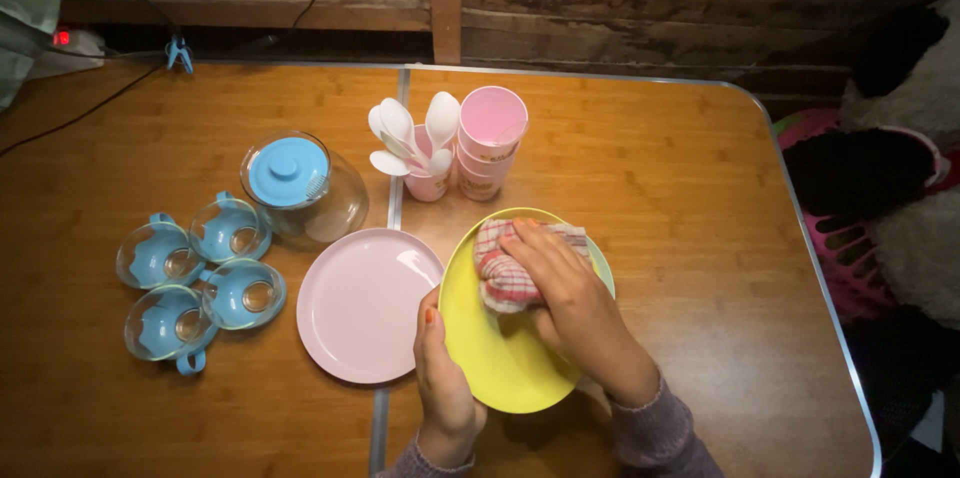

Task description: The person wipes the surfaces of plates using a cloth, handling them one at a time on a table.

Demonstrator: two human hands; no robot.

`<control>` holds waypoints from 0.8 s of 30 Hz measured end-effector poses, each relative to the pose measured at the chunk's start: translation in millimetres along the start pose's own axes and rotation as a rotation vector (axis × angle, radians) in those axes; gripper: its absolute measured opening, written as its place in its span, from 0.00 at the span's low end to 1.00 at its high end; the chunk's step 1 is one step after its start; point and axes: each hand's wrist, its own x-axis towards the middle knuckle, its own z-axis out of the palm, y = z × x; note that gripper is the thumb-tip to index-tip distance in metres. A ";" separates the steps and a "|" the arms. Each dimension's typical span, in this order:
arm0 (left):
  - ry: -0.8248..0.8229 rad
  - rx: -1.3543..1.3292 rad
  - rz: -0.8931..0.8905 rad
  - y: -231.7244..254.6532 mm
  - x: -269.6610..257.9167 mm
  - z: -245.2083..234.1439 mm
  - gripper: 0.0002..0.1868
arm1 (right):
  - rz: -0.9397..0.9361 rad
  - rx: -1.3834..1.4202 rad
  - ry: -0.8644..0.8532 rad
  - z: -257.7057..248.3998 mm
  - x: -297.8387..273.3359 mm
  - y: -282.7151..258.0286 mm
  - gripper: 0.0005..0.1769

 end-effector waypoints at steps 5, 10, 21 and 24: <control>-0.014 -0.038 -0.001 4.4 -1.2 1.8 0.26 | -0.117 0.088 -0.078 -12.1 -1.7 -9.5 0.42; 0.027 -0.076 -0.081 0.7 0.7 -3.8 0.26 | -0.291 0.214 -0.264 -19.7 -5.6 -20.8 0.39; -0.115 0.289 0.187 -15.8 -5.1 -11.9 0.36 | -0.143 0.035 0.037 0.2 -1.2 -21.9 0.33; -0.138 0.269 0.175 -16.2 -6.3 -8.5 0.36 | -0.033 0.046 0.174 3.7 3.1 -14.6 0.32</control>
